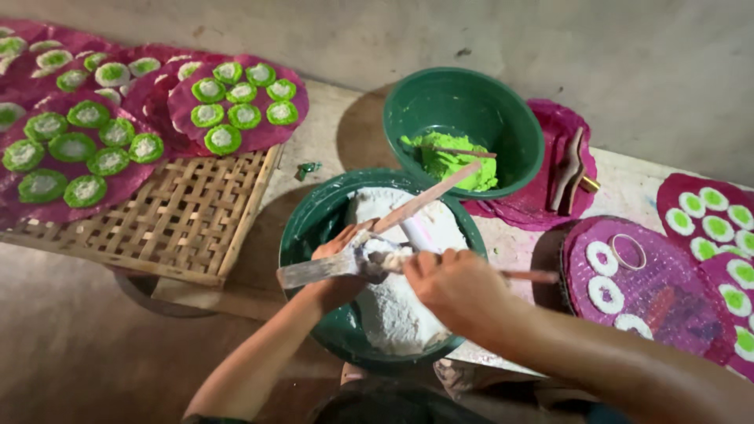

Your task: The person prepares cakes using wooden molds and presses. They fill the molds with green dough, press them together, dip the tool into white flour, and place the molded cakes onto trays.

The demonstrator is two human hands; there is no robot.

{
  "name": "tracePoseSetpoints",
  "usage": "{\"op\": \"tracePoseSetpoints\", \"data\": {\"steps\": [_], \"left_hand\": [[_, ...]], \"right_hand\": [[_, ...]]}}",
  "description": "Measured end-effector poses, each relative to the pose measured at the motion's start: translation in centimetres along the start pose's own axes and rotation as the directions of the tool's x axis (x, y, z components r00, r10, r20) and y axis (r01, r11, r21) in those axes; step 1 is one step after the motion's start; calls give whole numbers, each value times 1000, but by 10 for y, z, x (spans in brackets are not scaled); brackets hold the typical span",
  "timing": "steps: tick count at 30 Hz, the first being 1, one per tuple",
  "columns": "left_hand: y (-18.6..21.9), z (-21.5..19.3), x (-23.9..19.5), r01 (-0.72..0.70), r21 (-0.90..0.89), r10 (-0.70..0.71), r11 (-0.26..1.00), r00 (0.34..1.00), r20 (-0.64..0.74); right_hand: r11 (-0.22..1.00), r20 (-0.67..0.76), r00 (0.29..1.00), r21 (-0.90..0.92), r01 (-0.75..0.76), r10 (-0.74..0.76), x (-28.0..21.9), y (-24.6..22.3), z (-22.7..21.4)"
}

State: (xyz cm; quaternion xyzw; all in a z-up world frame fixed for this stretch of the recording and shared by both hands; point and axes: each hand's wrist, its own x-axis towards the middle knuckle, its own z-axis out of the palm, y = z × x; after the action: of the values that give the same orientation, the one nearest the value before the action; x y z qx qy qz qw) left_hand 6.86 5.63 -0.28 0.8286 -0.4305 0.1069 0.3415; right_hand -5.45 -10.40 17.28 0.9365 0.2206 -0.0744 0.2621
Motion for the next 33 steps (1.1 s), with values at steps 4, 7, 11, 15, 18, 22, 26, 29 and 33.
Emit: {"op": "tracePoseSetpoints", "data": {"steps": [4, 7, 11, 15, 18, 22, 26, 29, 33], "left_hand": [[-13, -1, -5, 319, -146, -307, 936, 946, 103], [-19, -4, -4, 430, -279, -433, 859, 900, 55], [-4, 7, -1, 314, -382, -398, 869, 903, -164], [-13, 7, 5, 336, -698, -521, 632, 851, -62], [-39, -5, 6, -25, -857, -402, 515, 876, -267], [-44, -8, 6, -51, -695, -254, 717, 909, -329], [-10, 14, 7, 136, -847, -424, 514, 898, -113], [-10, 13, 6, 199, -828, -457, 525, 886, -77], [-38, -5, 9, -183, -855, -279, 485, 894, -350]], "right_hand": [[934, -109, 978, 332, -135, 180, -22, 3, 7], [804, -20, 937, 520, -289, 350, -45, 17, 19], [464, -175, 870, 883, -69, 462, 16, -21, 64], [554, -358, 761, 833, -2, 541, 22, -64, 109], [386, -232, 827, 922, 19, 513, -10, -54, 127], [-349, 85, 910, 935, 69, 407, -9, -26, 137], [-823, 162, 952, 552, 133, 262, 47, -26, 156], [-856, 149, 961, 500, 131, 234, 54, -42, 175], [-771, 302, 937, 634, -61, 175, 9, -51, 187]]}}
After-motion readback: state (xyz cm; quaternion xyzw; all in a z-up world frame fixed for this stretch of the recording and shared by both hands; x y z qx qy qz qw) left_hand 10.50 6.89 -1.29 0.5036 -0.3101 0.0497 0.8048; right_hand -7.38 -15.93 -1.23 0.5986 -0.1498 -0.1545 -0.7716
